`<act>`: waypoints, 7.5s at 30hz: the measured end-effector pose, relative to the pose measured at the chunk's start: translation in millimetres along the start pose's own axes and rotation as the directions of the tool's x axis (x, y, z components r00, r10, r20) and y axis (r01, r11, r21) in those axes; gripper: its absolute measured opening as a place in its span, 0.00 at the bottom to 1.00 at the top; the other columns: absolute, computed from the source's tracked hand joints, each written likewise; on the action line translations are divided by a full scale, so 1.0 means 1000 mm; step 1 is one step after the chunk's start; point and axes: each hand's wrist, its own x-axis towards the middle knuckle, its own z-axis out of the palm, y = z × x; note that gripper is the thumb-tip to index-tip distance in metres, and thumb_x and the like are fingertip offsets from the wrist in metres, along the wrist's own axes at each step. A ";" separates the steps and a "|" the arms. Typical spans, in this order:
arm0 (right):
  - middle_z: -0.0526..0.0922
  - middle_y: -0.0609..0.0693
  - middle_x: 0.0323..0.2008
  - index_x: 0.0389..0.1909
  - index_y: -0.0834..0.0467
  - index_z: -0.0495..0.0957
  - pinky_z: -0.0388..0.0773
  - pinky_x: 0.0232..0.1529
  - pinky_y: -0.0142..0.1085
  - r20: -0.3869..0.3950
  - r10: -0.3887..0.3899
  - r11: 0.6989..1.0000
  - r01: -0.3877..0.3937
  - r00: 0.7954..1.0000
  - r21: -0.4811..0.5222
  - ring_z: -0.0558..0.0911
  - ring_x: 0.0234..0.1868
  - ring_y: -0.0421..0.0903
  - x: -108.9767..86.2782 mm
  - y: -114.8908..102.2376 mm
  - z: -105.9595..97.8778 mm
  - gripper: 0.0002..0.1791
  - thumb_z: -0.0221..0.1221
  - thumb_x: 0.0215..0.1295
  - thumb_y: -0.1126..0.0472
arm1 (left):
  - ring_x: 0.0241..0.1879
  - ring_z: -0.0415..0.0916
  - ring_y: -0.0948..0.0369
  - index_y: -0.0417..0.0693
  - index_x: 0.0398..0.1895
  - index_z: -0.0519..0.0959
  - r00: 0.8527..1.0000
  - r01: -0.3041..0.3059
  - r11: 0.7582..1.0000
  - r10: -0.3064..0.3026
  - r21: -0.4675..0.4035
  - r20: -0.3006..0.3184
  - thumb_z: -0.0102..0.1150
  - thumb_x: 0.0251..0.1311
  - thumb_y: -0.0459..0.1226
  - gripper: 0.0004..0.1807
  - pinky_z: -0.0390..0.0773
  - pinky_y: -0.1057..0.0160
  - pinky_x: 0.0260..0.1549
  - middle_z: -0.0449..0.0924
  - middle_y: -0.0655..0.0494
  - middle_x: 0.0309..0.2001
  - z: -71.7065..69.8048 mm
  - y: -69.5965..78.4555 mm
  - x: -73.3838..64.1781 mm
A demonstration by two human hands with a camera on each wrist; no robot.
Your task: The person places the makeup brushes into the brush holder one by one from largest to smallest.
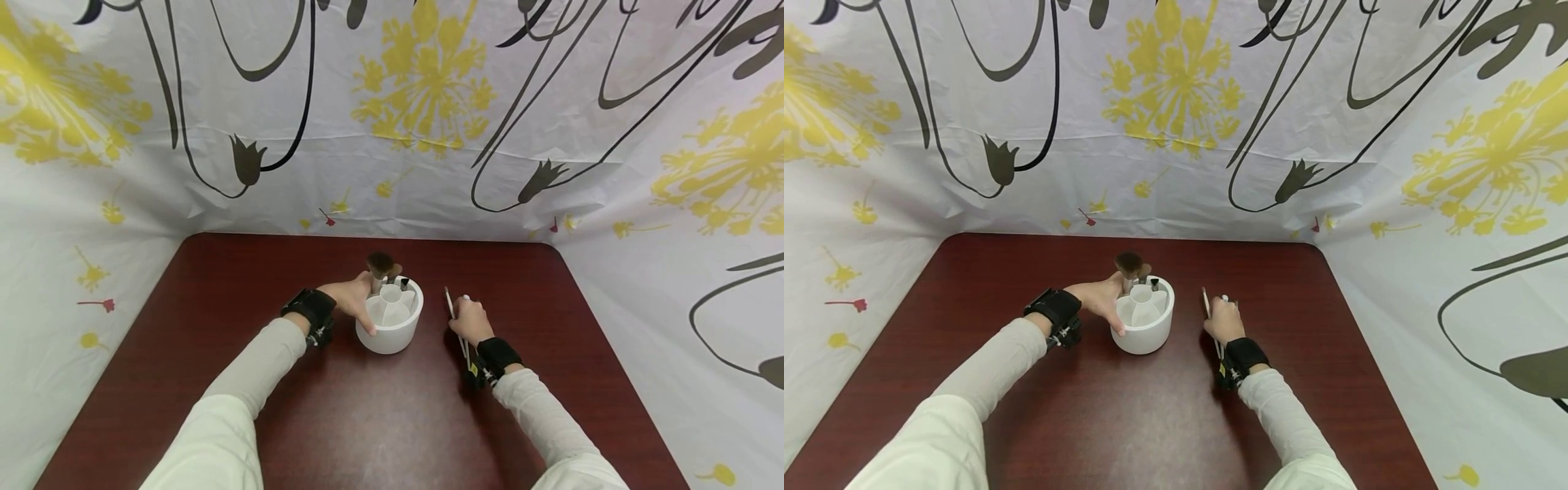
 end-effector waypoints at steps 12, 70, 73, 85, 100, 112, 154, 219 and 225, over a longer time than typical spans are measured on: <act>0.78 0.56 0.27 0.38 0.66 0.74 0.72 0.30 0.40 -0.157 -0.171 0.979 0.185 0.973 0.084 0.76 0.27 0.49 -0.004 -0.041 -0.046 0.14 0.58 0.47 0.69 | 0.59 0.52 0.52 0.40 0.61 0.48 0.998 0.051 0.997 -0.052 0.053 0.023 0.77 0.26 0.41 0.58 0.58 0.56 0.60 0.49 0.44 0.59 -0.004 0.008 0.000; 0.79 0.56 0.27 0.33 0.64 0.72 0.78 0.30 0.38 -0.249 -0.304 0.912 0.357 0.920 0.203 0.80 0.29 0.48 -0.002 -0.095 -0.045 0.08 0.58 0.51 0.71 | 0.57 0.53 0.51 0.40 0.56 0.55 0.999 -0.031 0.998 0.032 0.050 -0.020 0.79 0.20 0.46 0.56 0.58 0.55 0.58 0.54 0.43 0.56 -0.001 0.000 0.002; 0.79 0.56 0.27 0.34 0.64 0.73 0.78 0.30 0.37 -0.235 -0.306 0.915 0.353 0.923 0.197 0.80 0.28 0.47 -0.002 -0.095 -0.044 0.08 0.58 0.51 0.71 | 0.57 0.53 0.53 0.40 0.57 0.55 1.000 -0.015 0.997 0.016 0.079 -0.018 0.79 0.23 0.42 0.55 0.58 0.56 0.58 0.54 0.44 0.57 0.000 0.003 0.002; 0.79 0.55 0.28 0.36 0.64 0.74 0.78 0.31 0.37 -0.187 -0.293 0.924 0.328 0.938 0.196 0.80 0.31 0.48 -0.003 -0.094 -0.040 0.09 0.58 0.52 0.71 | 0.59 0.51 0.52 0.39 0.60 0.51 1.000 -0.002 0.996 0.003 0.093 -0.010 0.78 0.25 0.41 0.57 0.57 0.56 0.59 0.52 0.43 0.59 -0.001 0.007 -0.001; 0.80 0.56 0.29 0.36 0.65 0.76 0.78 0.32 0.37 -0.184 -0.297 0.927 0.330 0.937 0.181 0.80 0.30 0.47 -0.002 -0.093 -0.039 0.09 0.59 0.52 0.71 | 0.60 0.51 0.52 0.40 0.61 0.50 1.000 0.004 0.997 -0.003 0.077 -0.012 0.78 0.24 0.40 0.58 0.56 0.56 0.60 0.51 0.43 0.59 0.000 0.006 0.000; 0.81 0.56 0.30 0.39 0.66 0.76 0.77 0.33 0.39 -0.212 -0.292 0.924 0.332 0.933 0.189 0.80 0.31 0.48 0.000 -0.084 -0.055 0.10 0.57 0.55 0.67 | 0.56 0.56 0.53 0.41 0.52 0.56 1.000 0.010 0.998 -0.009 0.066 -0.030 0.79 0.22 0.40 0.50 0.61 0.59 0.56 0.55 0.44 0.55 0.003 0.002 0.003; 0.77 0.61 0.30 0.39 0.70 0.75 0.69 0.25 0.39 -0.013 -0.014 1.000 0.014 1.000 -0.012 0.75 0.25 0.49 0.013 0.023 -0.042 0.10 0.53 0.58 0.69 | 0.58 0.56 0.52 0.39 0.55 0.55 0.998 -0.056 0.997 0.058 0.046 -0.031 0.78 0.24 0.39 0.52 0.62 0.58 0.56 0.53 0.42 0.58 0.000 0.001 0.001; 0.74 0.55 0.20 0.25 0.66 0.73 0.70 0.23 0.38 -0.074 0.062 0.997 -0.065 0.995 -0.031 0.73 0.21 0.48 0.005 0.027 -0.018 0.04 0.58 0.50 0.70 | 0.56 0.57 0.52 0.40 0.47 0.58 0.998 -0.041 0.996 0.044 0.080 -0.037 0.77 0.24 0.40 0.45 0.62 0.58 0.56 0.55 0.42 0.54 0.002 0.007 -0.001; 0.76 0.57 0.24 0.33 0.68 0.74 0.71 0.23 0.38 -0.111 0.042 0.999 -0.042 0.993 0.001 0.75 0.22 0.48 0.004 0.017 -0.029 0.08 0.58 0.52 0.69 | 0.55 0.58 0.52 0.40 0.47 0.59 0.997 -0.049 0.996 0.053 0.081 -0.051 0.78 0.22 0.39 0.46 0.62 0.59 0.56 0.56 0.42 0.54 0.002 0.005 -0.001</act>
